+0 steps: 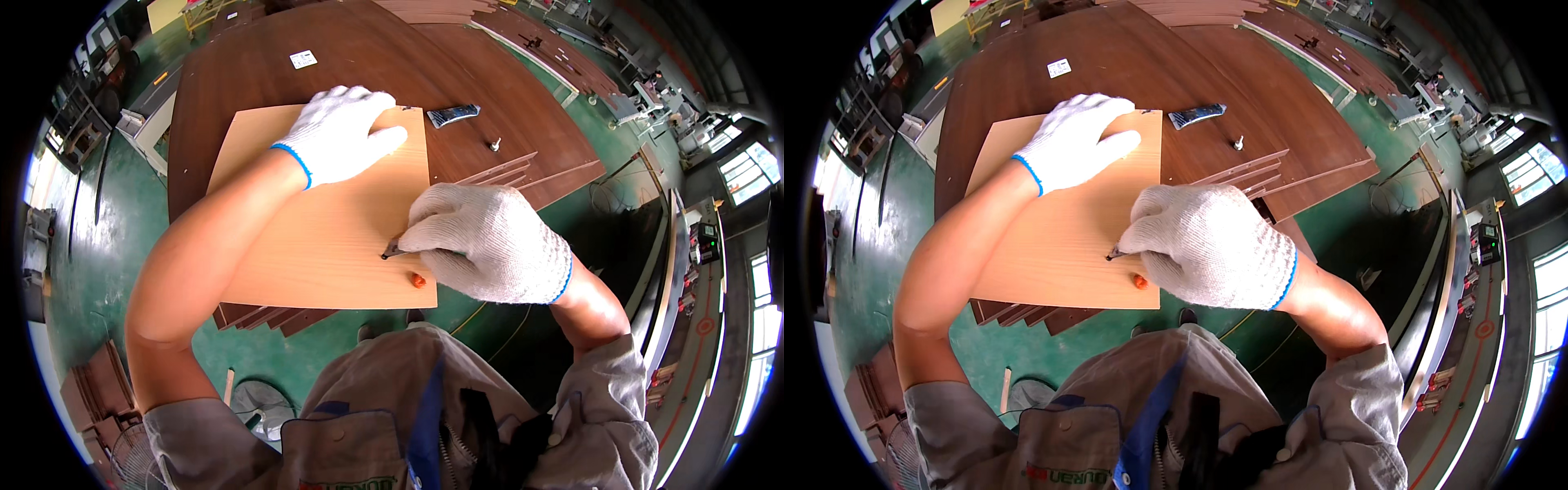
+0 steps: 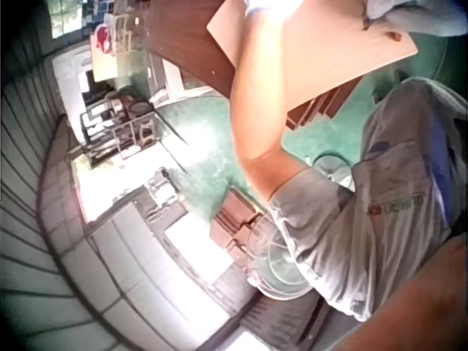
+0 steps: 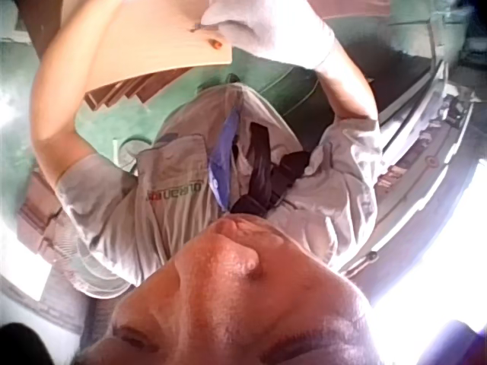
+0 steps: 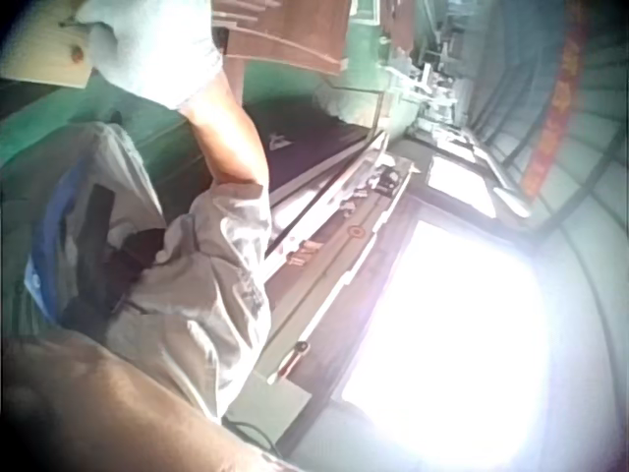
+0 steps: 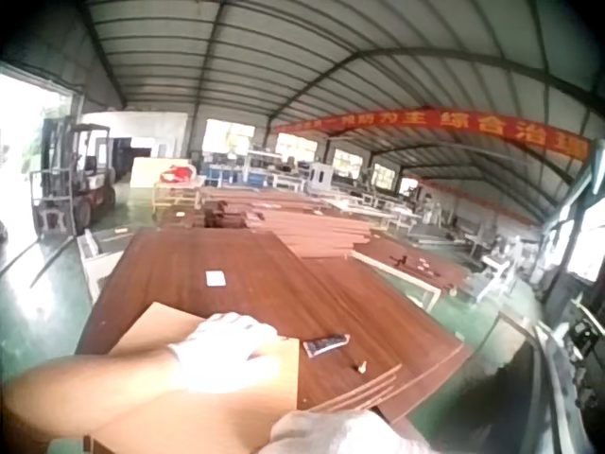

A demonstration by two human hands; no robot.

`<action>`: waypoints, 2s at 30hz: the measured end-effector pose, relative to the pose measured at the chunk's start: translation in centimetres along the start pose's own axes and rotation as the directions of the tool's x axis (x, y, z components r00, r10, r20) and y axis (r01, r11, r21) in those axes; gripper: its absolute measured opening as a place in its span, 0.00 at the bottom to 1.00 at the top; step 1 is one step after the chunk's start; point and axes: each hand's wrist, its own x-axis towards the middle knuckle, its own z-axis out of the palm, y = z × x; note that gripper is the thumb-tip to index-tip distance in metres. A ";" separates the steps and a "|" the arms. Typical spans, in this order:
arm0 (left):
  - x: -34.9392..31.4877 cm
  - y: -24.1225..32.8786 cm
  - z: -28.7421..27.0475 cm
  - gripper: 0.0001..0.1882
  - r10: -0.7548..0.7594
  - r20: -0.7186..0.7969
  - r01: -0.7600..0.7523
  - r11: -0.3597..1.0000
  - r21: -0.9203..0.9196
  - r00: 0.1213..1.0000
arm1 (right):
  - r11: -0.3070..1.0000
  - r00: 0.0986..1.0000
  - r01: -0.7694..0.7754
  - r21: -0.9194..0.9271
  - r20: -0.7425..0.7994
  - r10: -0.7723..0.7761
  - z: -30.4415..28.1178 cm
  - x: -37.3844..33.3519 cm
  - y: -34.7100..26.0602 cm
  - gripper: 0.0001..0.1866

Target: The person applies a brown paste to a damaged area on a light-colored wood panel using a small metal blade, then wipes away excess with a small piece of wood.

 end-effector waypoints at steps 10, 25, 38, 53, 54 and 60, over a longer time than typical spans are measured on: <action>0.3 0.0 -0.7 0.30 -0.011 0.088 0.009 1.000 0.023 0.996 | 0.989 0.988 -0.120 0.088 -0.088 0.127 -0.9 -2.9 -1.4 0.11; 0.0 -0.4 0.0 0.30 0.014 0.018 -0.014 1.000 0.011 1.000 | 0.983 0.973 -0.120 0.135 -0.179 0.144 0.7 -3.0 -2.5 0.11; 0.1 -0.6 0.1 0.30 -0.003 0.039 0.003 1.000 0.003 0.999 | 0.984 0.991 -0.103 0.147 -0.075 0.115 1.2 -1.5 -0.3 0.15; 0.0 -0.7 0.2 0.30 0.017 0.011 -0.017 1.000 -0.001 1.000 | 0.992 0.988 -0.129 -0.002 -0.082 0.128 -0.7 -4.4 -3.2 0.13; 0.1 -0.7 0.2 0.30 0.022 0.011 -0.022 1.000 -0.005 1.000 | 0.991 0.988 -0.132 -0.003 -0.082 0.131 -0.6 -4.4 -3.3 0.13; -0.2 -0.2 -0.2 0.30 0.015 0.003 -0.015 1.000 0.002 1.000 | 0.988 0.989 -0.131 -0.076 -0.080 0.125 0.0 -4.9 -3.8 0.13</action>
